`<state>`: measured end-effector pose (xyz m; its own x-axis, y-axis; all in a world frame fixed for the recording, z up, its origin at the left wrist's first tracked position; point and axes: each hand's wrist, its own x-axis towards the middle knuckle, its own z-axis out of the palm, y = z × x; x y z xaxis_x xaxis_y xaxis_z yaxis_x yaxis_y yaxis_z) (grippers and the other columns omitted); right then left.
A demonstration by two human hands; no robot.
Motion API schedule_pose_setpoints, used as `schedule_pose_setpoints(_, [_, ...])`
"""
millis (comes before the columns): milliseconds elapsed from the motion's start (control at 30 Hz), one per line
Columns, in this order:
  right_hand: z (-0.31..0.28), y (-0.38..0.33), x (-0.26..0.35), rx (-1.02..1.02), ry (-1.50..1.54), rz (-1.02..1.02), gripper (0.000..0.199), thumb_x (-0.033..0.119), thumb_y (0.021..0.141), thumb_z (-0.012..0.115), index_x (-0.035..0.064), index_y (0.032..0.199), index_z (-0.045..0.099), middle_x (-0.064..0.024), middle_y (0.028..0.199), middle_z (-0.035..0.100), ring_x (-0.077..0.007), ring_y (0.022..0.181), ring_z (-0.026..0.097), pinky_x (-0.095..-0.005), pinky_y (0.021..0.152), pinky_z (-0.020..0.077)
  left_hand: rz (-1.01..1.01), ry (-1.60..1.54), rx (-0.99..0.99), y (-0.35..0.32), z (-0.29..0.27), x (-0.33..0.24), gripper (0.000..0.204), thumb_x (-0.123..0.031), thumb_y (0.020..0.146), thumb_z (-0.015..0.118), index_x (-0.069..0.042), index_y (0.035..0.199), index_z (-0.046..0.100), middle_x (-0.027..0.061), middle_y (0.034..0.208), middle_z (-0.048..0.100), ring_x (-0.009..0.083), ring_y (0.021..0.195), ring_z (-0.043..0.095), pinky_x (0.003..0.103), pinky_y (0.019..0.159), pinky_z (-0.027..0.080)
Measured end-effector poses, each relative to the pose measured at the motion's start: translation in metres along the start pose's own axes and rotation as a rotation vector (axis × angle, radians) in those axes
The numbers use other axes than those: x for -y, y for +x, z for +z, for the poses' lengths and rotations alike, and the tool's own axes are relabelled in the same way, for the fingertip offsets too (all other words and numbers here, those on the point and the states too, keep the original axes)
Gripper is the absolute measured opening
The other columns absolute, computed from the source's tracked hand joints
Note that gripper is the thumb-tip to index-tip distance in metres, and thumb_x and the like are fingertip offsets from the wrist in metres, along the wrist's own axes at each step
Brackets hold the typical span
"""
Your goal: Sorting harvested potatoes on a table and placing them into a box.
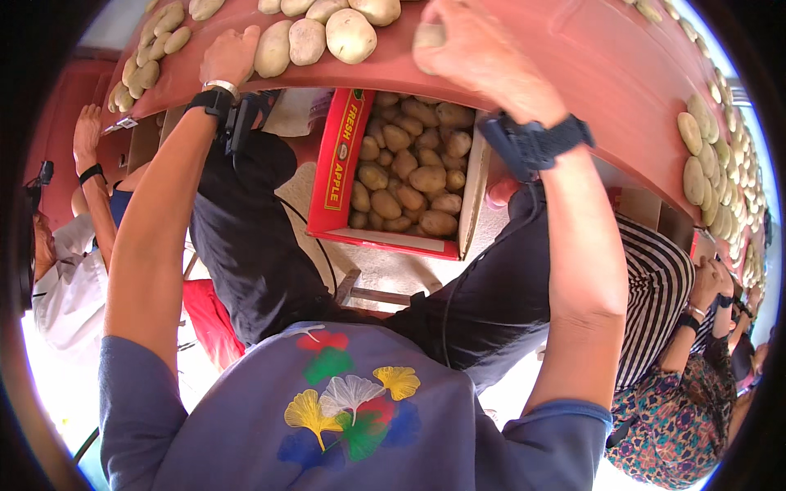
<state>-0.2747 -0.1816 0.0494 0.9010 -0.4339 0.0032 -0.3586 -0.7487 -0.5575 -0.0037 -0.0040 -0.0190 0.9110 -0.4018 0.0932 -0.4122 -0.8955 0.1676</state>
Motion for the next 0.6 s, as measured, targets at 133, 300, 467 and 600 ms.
schedule_pose_setpoints(133, [0.007,-0.004,-0.024,-0.008,0.039,-0.032,0.049,0.022,0.073,0.066,0.0009,0.114,0.048,-0.0228,0.105,0.055,-0.0362,0.094,0.056,-0.0424,0.081,0.0459,-0.026,0.027,-0.015,0.001,0.0,0.0,0.059,-0.053,0.08,0.039,-0.007,0.11,0.062,0.0183,0.115,0.06,0.0374,0.109,0.054,0.046,0.092,0.041])
schedule_pose_setpoints(300, [0.041,0.003,-0.044,-0.177,-0.212,-0.137,0.054,0.02,0.076,0.06,0.0126,0.127,0.044,-0.019,0.11,0.058,-0.0375,0.102,0.055,-0.0438,0.087,0.0447,-0.012,-0.002,-0.016,0.0,0.001,-0.001,0.06,-0.053,0.08,0.039,-0.007,0.11,0.062,0.019,0.114,0.06,0.0381,0.109,0.054,0.047,0.092,0.041])
schedule_pose_setpoints(467, [0.029,-0.013,-0.042,0.073,-0.184,-0.267,0.04,0.01,0.07,0.055,0.005,0.11,0.05,-0.0199,0.097,0.057,-0.0368,0.095,0.055,-0.0428,0.08,0.046,-0.005,-0.025,-0.041,-0.002,0.002,-0.001,0.058,-0.05,0.08,0.039,-0.003,0.105,0.063,0.0235,0.111,0.06,0.0409,0.105,0.056,0.047,0.091,0.043])
schedule_pose_setpoints(600, [0.027,-0.028,-0.023,0.332,0.22,-0.433,0.044,0.01,0.066,0.056,0.0035,0.109,0.051,-0.0198,0.087,0.058,-0.0371,0.087,0.056,-0.043,0.076,0.0469,-0.057,-0.014,-0.038,-0.003,0.001,-0.005,0.054,-0.051,0.081,0.043,-0.006,0.104,0.063,0.021,0.108,0.062,0.0394,0.103,0.057,0.048,0.088,0.044])
